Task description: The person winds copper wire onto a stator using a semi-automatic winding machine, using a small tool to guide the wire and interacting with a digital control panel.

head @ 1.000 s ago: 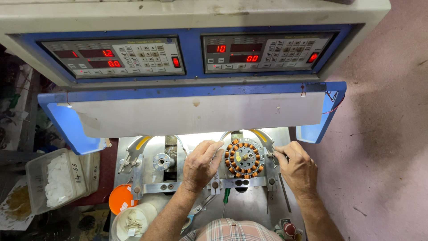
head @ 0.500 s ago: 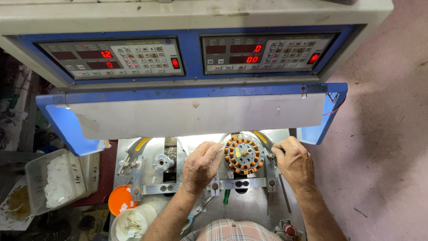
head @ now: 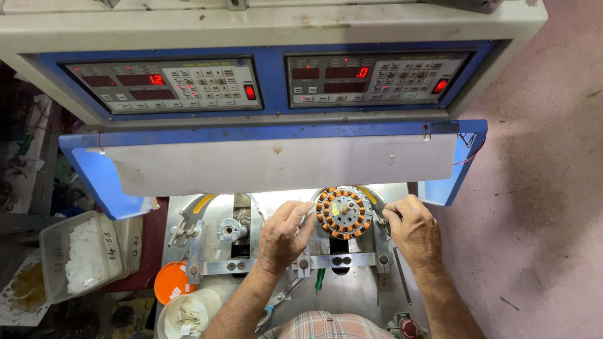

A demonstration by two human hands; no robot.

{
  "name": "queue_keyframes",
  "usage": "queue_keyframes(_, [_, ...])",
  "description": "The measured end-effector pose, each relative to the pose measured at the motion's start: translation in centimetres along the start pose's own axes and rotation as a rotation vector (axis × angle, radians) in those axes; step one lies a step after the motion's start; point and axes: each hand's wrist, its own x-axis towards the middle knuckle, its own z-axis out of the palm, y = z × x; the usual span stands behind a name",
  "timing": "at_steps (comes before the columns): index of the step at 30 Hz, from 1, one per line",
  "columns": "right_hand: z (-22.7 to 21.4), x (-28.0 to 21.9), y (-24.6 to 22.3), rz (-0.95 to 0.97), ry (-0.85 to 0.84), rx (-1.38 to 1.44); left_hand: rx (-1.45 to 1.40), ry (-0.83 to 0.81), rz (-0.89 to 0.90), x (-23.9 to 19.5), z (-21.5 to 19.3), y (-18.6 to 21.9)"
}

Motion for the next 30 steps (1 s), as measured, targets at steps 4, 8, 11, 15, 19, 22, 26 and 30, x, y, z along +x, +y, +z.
queue_keyframes(4, [-0.1,0.1,-0.4,0.007,0.012,0.024,0.011,0.027,0.024,-0.1,0.1,0.0])
queue_keyframes(8, [0.3,-0.6,0.5,-0.141,0.107,0.070,0.013,0.036,0.021,-0.2,0.1,-0.1])
queue_keyframes(11, [0.9,-4.3,3.6,-0.350,0.229,0.123,-0.002,0.064,0.038,-0.2,0.0,0.1])
queue_keyframes(15, [4.0,-13.2,10.4,-0.175,0.295,-0.223,-0.033,0.086,0.027,-0.1,-0.3,0.3])
queue_keyframes(19, [11.3,-19.9,14.7,-0.130,0.230,-0.371,-0.041,0.076,0.010,-0.4,0.0,0.7])
queue_keyframes(22, [12.2,-19.7,16.5,-0.059,0.134,-0.364,-0.032,0.055,0.005,-0.8,-0.1,0.6])
queue_keyframes(26, [7.7,-15.9,14.7,-0.003,0.089,-0.106,-0.014,0.077,0.163,-1.6,0.8,-0.2])
queue_keyframes(30, [3.0,-6.5,9.5,-0.053,0.189,0.407,0.037,-0.023,0.348,-3.7,2.3,1.0])
